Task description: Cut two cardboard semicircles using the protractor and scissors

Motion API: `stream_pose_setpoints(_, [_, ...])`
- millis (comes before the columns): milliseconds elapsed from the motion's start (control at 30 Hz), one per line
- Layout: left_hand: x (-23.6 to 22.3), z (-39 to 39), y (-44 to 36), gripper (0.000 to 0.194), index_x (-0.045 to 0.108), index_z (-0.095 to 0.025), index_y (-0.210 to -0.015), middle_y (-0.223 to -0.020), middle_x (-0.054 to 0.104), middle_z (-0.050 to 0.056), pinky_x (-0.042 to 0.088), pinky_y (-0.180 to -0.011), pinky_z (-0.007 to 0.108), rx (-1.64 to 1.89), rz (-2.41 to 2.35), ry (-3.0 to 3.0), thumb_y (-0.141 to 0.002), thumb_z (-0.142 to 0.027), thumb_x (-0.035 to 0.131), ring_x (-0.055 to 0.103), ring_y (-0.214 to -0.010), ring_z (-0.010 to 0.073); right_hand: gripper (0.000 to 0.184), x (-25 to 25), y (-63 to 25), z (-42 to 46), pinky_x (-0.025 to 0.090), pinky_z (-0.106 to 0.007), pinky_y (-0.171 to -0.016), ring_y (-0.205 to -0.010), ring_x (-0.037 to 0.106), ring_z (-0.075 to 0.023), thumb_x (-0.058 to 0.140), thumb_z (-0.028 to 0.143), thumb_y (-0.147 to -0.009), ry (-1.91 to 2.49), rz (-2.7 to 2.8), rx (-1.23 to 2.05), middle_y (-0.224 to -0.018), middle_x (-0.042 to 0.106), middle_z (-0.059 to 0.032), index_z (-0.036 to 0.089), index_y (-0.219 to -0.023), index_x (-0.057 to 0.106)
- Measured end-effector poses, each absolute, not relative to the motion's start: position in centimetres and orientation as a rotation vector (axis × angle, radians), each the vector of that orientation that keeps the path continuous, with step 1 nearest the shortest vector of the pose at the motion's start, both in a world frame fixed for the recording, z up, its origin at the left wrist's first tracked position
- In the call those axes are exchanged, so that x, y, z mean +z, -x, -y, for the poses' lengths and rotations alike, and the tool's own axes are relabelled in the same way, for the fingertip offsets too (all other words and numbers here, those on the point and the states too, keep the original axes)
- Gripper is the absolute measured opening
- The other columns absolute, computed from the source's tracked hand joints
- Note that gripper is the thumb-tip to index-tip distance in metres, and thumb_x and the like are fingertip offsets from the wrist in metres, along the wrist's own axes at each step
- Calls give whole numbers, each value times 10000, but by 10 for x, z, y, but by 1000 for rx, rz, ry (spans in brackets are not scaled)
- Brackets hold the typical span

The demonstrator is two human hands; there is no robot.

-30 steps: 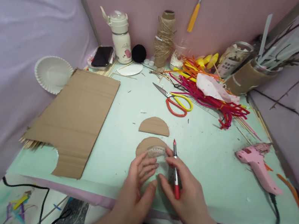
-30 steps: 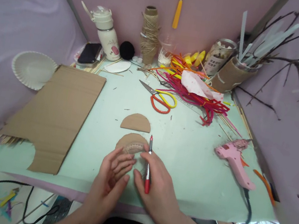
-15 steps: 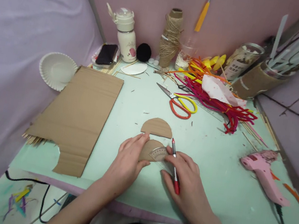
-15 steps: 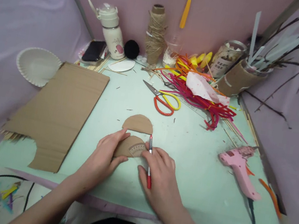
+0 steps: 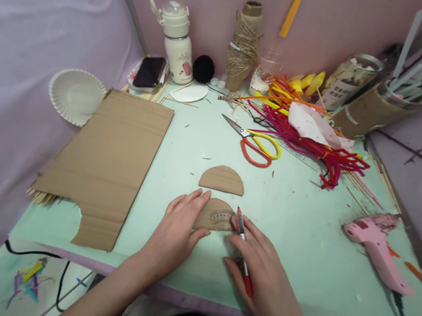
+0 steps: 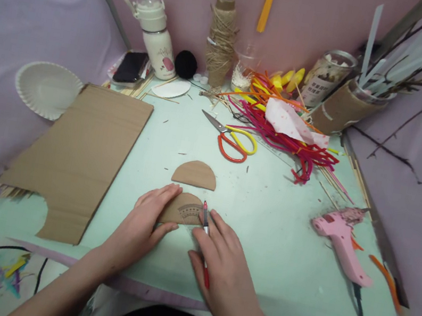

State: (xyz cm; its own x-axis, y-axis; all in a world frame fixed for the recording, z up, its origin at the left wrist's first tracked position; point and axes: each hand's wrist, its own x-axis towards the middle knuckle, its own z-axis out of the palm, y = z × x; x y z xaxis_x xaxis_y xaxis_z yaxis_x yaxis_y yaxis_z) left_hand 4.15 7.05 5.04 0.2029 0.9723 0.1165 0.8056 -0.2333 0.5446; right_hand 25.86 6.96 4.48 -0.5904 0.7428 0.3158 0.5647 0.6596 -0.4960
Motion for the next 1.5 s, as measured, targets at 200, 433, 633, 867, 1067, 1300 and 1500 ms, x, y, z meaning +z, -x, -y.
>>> stream_pose_setpoints(200, [50,-70,-42,648,262,-246,-1444,-1426,498,124,346,-1097,511,608,-1660,-2136,-875,-182,566,429,-1348,268,312,45,-253,-69,525,-475,-990,-1356,417,-291,508,97,-902,974,2365,463,-1334,579,-163,161,-1207,522])
stream_pose_setpoints(433, [47,-68,-39,626,245,-237,-1445,-1443,483,110,328,-1125,495,573,-1639,-2175,-897,-218,547,377,-1384,242,317,45,-242,-65,532,-487,-970,-1322,449,-301,512,96,-887,1019,2319,402,-1285,606,-179,131,-1201,540])
stream_pose_setpoints(633, [44,-68,-38,590,281,-220,-1425,-1427,501,119,353,-1119,509,597,-1632,-2207,-898,-236,547,399,-1371,250,332,44,-235,-59,509,-502,-960,-1262,466,-310,522,81,-867,1108,2282,361,-1252,610,-164,126,-1194,549])
stream_pose_setpoints(867, [41,-64,-39,390,472,-157,-1288,-1375,545,156,469,-1048,454,715,-1623,-2404,-909,-218,538,492,-1299,252,351,45,-228,-56,492,-508,-943,-1214,457,-321,517,62,-856,1174,2254,361,-1241,594,-154,120,-1203,525])
stream_pose_setpoints(1067, [40,-62,-40,327,548,-151,-1236,-1280,627,128,522,-1001,384,792,-1628,-2487,-914,-208,544,576,-1210,225,353,45,-225,-57,500,-523,-901,-1179,473,-336,498,64,-856,1220,2213,353,-1216,598,-159,124,-1203,521])
stream_pose_setpoints(1300, [39,-63,-39,262,614,-172,-1167,-1281,620,136,543,-968,391,789,-1627,-2518,-925,-214,522,593,-1186,237,357,45,-221,-58,497,-524,-906,-1177,468,-339,490,74,-852,1253,2197,348,-1209,588,-164,121,-1204,528])
stream_pose_setpoints(1500, [39,-63,-39,248,640,-134,-1130,-1274,621,158,537,-978,388,808,-1608,-2524,-908,-189,545,595,-1183,246,383,45,-221,-59,503,-509,-902,-1143,473,-324,508,88,-844,1242,2190,371,-1219,582,-152,132,-1224,519])
